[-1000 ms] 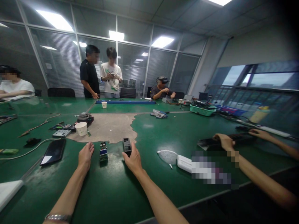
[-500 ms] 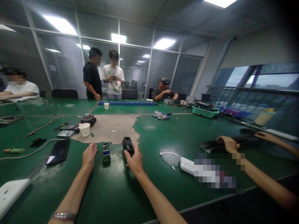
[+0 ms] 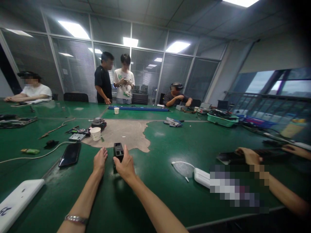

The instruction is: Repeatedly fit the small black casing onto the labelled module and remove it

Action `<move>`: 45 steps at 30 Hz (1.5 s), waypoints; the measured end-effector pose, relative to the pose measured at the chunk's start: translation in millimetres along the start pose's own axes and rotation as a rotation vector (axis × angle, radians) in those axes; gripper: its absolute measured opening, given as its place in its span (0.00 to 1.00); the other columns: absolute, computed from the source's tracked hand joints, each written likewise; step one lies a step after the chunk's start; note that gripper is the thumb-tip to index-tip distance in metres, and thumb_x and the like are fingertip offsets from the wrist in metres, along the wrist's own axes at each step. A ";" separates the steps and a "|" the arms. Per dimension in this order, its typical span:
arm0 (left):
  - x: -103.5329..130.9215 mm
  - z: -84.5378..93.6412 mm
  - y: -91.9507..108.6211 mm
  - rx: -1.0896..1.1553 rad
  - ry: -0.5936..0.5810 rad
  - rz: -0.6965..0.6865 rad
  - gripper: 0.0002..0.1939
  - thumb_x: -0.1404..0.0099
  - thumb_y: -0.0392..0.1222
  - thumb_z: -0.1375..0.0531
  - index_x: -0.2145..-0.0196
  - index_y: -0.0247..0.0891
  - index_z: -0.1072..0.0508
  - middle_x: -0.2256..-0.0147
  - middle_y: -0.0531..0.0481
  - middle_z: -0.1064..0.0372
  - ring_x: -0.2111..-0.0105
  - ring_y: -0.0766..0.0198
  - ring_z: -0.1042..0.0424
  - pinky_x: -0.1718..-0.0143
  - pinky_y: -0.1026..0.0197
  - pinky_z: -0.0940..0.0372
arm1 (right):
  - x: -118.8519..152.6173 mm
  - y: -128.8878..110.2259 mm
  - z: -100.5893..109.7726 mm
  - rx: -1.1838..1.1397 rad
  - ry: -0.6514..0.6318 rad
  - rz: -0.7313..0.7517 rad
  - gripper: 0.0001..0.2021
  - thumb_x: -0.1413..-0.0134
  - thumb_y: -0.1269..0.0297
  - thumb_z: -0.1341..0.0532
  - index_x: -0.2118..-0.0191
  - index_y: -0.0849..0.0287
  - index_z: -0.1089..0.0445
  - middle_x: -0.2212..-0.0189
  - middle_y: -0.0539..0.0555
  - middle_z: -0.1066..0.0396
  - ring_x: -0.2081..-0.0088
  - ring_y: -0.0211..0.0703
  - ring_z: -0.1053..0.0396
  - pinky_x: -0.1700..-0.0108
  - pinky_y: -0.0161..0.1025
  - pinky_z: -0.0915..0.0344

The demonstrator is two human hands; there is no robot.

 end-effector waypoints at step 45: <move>-2.2 -3.2 -5.3 -0.046 -0.048 -0.025 0.19 0.36 0.48 0.48 0.52 0.34 0.30 0.48 0.37 0.36 0.50 0.58 0.33 0.47 0.52 0.42 | -8.9 7.8 45.2 -0.133 0.164 0.082 0.37 0.44 0.64 0.42 0.35 0.63 0.63 0.45 0.61 0.39 0.44 0.47 0.39 0.46 0.43 0.40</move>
Point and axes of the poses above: each hand's wrist, its own x-axis away from the middle knuckle, its own z-axis out of the back of the hand, y = z × x, the point moved 5 cm from there along -x, towards the middle knuckle
